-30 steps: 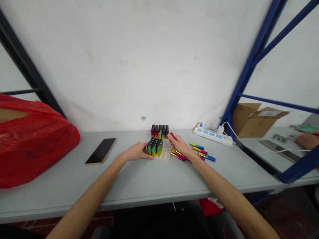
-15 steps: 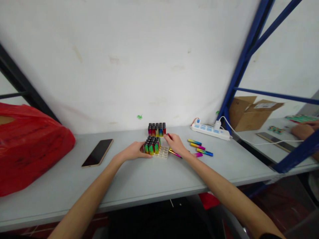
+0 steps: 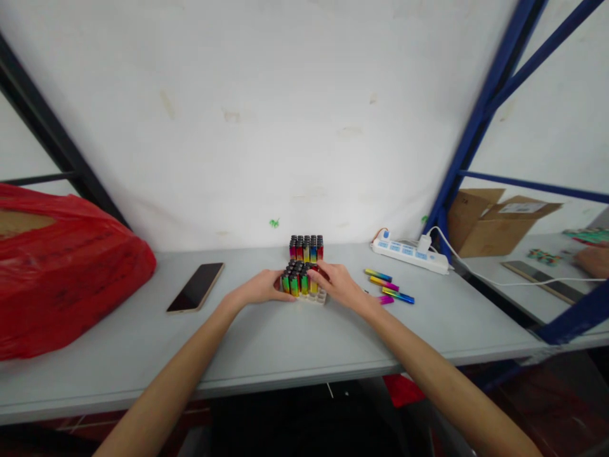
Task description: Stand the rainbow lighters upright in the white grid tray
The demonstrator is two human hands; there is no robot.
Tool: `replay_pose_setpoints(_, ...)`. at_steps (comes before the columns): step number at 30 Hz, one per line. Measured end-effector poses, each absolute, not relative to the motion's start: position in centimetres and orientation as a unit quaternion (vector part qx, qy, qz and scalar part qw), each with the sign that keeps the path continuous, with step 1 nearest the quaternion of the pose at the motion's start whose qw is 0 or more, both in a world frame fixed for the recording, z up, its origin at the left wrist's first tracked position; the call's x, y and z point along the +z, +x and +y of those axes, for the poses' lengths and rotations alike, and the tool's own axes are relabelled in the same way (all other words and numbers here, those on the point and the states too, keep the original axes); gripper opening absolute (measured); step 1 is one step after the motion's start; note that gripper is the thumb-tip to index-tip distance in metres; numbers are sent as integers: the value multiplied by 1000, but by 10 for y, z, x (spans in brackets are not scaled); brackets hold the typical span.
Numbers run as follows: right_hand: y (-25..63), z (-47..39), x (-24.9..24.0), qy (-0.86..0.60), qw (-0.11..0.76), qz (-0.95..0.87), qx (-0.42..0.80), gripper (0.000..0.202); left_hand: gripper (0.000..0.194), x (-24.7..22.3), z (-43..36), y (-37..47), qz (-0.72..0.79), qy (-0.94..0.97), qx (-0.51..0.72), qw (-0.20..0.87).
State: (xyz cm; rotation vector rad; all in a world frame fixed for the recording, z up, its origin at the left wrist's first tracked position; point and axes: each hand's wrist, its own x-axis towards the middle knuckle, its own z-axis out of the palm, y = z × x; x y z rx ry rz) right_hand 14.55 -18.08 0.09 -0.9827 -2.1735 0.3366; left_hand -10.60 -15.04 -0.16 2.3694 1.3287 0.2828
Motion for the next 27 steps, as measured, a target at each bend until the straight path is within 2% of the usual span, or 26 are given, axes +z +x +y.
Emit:
replay_pose_setpoints(5,144,-179,-2,-375,283,-865,176,33,58,-2,-151,-106,478,849,107,199)
replay_pose_setpoints(10,142,-179,-4,-376,226,-896,70,31,57,-3,-151,-106,469,852,115,203)
replay_pose_setpoints(14,137,-185,-5,-408,182,-895,8,36,59,-4,-150,-107,476,849,110,199)
replay_pose_setpoints(22,138,-184,1,-428,130,-894,-25,41,58,-4,-149,-108,479,847,108,203)
replay_pose_setpoints(27,131,-185,-4,-430,132,-892,-45,49,63,-4,-149,-107,485,847,99,191)
